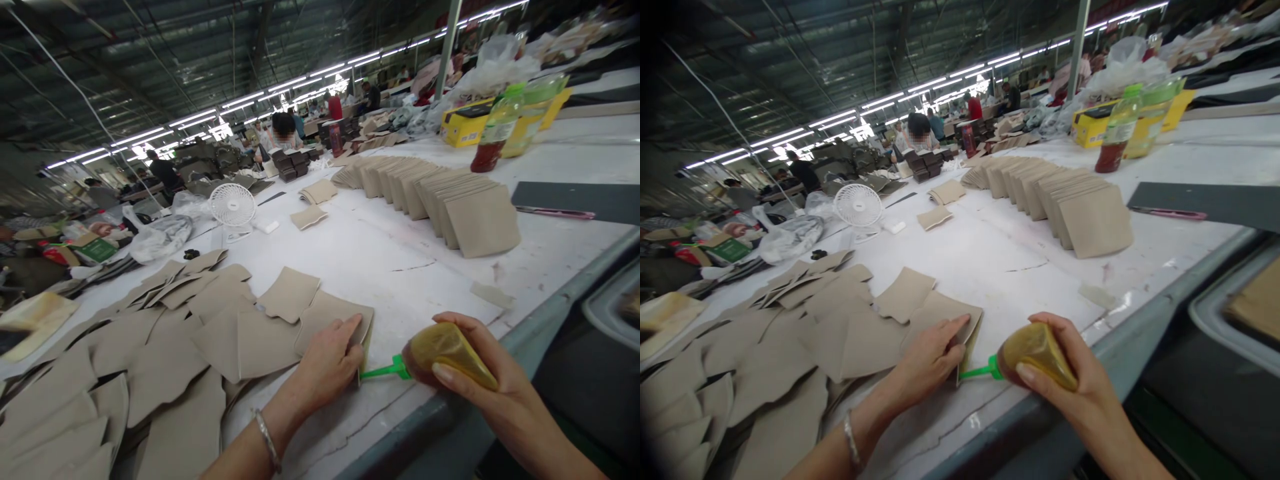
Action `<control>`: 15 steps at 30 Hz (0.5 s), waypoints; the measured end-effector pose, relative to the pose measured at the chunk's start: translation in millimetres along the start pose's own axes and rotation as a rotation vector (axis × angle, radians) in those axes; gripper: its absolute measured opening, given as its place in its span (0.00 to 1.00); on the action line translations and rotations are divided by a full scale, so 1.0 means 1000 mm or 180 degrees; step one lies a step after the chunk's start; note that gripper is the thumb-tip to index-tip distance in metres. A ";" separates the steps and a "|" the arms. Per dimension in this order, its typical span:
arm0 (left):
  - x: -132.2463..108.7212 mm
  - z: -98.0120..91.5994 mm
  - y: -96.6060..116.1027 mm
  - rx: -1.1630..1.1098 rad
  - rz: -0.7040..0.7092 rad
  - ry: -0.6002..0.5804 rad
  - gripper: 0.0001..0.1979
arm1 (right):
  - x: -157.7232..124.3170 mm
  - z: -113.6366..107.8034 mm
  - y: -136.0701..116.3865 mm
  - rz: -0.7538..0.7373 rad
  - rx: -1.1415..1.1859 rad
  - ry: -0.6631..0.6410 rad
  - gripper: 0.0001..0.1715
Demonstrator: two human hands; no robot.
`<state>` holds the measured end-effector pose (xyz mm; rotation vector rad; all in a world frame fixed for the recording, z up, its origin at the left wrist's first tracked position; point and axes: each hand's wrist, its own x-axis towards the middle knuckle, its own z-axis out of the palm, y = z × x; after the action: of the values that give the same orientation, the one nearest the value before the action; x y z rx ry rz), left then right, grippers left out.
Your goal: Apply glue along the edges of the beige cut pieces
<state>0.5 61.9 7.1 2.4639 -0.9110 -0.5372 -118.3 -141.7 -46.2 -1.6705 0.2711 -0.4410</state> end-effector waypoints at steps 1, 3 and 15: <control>0.000 0.000 0.000 -0.0007 -0.0009 -0.0001 0.29 | 0.000 0.000 0.000 -0.0009 0.0004 0.0105 0.30; 0.001 0.000 -0.001 -0.0021 -0.0015 -0.0009 0.29 | 0.001 0.000 0.000 -0.0048 -0.0012 0.0309 0.30; -0.001 0.000 -0.002 -0.0187 0.0028 0.0042 0.27 | 0.008 -0.006 -0.016 0.1533 0.1836 0.0231 0.29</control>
<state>0.9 63.5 6.4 2.4069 -0.8879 -0.5366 -115.4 -148.3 -28.3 -0.9833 0.5301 -0.1870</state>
